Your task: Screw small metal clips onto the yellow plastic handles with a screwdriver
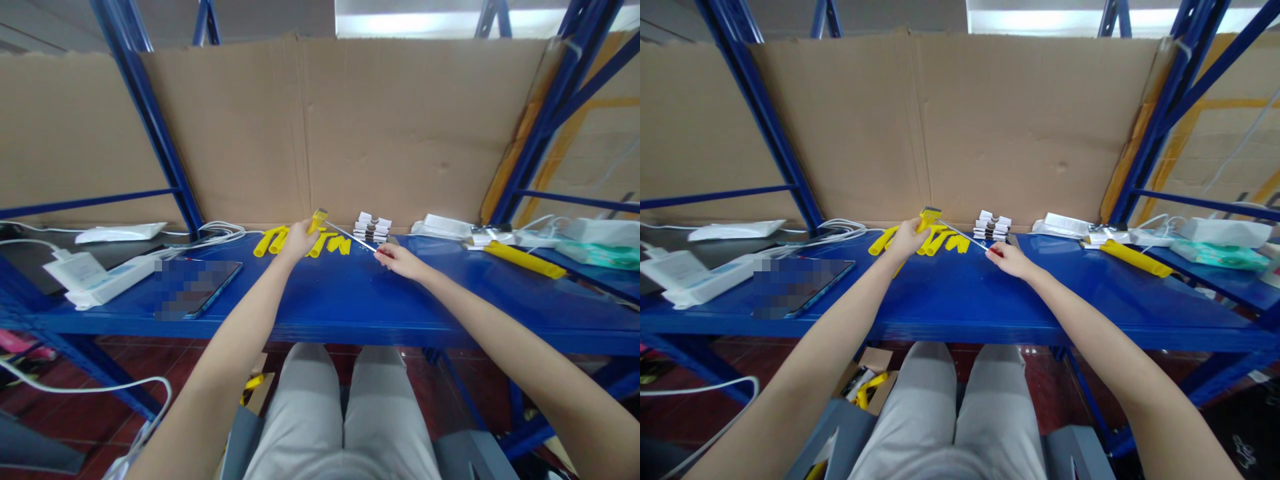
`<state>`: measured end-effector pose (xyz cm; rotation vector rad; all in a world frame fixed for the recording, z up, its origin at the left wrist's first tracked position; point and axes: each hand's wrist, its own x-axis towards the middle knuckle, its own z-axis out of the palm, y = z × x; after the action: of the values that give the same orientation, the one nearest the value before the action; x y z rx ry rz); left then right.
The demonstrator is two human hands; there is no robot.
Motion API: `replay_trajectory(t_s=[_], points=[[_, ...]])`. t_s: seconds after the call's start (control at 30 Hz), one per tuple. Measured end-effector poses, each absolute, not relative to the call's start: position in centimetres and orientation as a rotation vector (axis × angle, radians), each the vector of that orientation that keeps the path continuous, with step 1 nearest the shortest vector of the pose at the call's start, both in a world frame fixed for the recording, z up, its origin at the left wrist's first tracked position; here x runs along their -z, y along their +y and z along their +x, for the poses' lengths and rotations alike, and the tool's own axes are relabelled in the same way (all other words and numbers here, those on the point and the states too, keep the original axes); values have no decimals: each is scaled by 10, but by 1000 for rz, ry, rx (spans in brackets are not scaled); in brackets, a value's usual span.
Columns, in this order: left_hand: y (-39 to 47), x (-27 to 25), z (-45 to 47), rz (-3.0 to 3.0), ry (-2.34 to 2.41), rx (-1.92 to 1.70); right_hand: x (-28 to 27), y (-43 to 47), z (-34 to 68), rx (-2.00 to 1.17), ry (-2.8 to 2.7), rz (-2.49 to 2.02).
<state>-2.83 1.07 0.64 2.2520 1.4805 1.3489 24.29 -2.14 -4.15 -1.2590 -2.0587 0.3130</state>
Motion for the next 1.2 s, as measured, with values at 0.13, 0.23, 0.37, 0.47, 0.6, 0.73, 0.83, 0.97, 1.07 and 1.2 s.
replay_trajectory(t_s=[0.13,0.23,0.37,0.47,0.6,0.73,0.83,0.97,1.07,1.2], points=[[12,-6,-29,2282,1474,-1342,41,-21,242,-377,-2089,-1272],[14,-4,-29,2296,1455,-1345,41,-23,240,-419,-2017,-1264],[15,-4,-29,2311,1460,-1357,40,-25,240,-359,-2007,-1262],[14,-5,-28,2290,1489,-1353,38,-25,241,-362,-2053,-1274],[12,-7,-28,2253,1502,-1360,36,-26,240,-423,-2060,-1280],[11,-7,-28,2256,1479,-1365,37,-28,239,-454,-2016,-1276],[12,-6,-28,2267,1465,-1376,36,-29,240,-411,-2043,-1288],[13,-7,-30,2247,1497,-1388,34,-28,240,-403,-2077,-1335],[11,-8,-30,2244,1491,-1400,35,-27,239,-400,-2077,-1332],[10,-7,-29,2266,1474,-1394,41,-24,241,-272,-2025,-1300]])
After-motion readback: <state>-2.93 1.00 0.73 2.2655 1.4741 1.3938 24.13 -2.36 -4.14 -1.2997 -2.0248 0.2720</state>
